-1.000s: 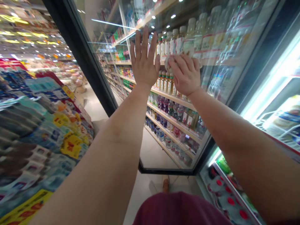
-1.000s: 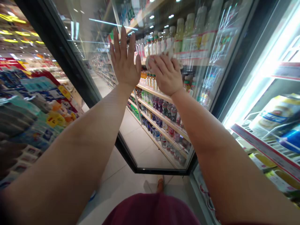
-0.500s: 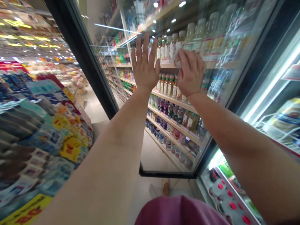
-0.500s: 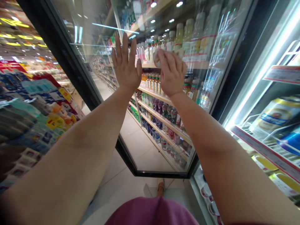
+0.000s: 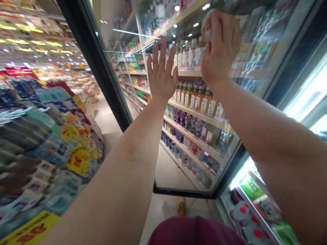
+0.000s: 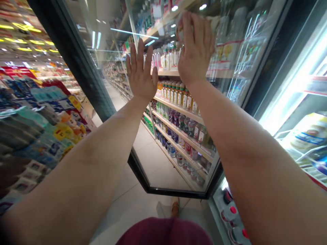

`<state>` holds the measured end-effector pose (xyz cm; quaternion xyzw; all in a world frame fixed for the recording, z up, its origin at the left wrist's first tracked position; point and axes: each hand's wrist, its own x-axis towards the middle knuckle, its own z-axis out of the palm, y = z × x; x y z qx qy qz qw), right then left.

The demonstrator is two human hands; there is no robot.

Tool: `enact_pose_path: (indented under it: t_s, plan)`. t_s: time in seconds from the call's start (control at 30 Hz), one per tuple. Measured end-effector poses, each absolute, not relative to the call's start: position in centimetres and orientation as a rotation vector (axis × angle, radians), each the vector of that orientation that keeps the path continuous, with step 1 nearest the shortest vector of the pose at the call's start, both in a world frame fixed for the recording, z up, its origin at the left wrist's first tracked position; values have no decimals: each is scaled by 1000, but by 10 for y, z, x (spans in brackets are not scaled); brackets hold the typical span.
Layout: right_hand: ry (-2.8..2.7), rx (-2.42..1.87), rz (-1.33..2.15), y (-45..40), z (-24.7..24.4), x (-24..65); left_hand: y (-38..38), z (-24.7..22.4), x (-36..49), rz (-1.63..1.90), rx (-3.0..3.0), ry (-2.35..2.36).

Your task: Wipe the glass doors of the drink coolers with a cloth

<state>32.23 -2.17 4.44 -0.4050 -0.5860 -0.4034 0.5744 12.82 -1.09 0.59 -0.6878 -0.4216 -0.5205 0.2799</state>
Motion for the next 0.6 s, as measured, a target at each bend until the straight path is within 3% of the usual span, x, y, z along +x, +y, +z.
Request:
enact_pose_path:
  t_s: [0.13, 0.3, 0.5, 0.6]
  plan:
    - [-1750, -903, -1095, -27, 38, 319, -14, 6, 127, -1424, -1871, -1110]
    - [-1267, -1161, -915, -33, 35, 316, -2, 6, 126, -1401, -1878, -1110]
    - [-1870, -988, -1050, -43, 28, 320, 26, 2, 122, -1401, -1842, -936]
    - [-1529, -1170, -967, -42, 27, 318, 21, 0, 122, -1405, -1821, -916]
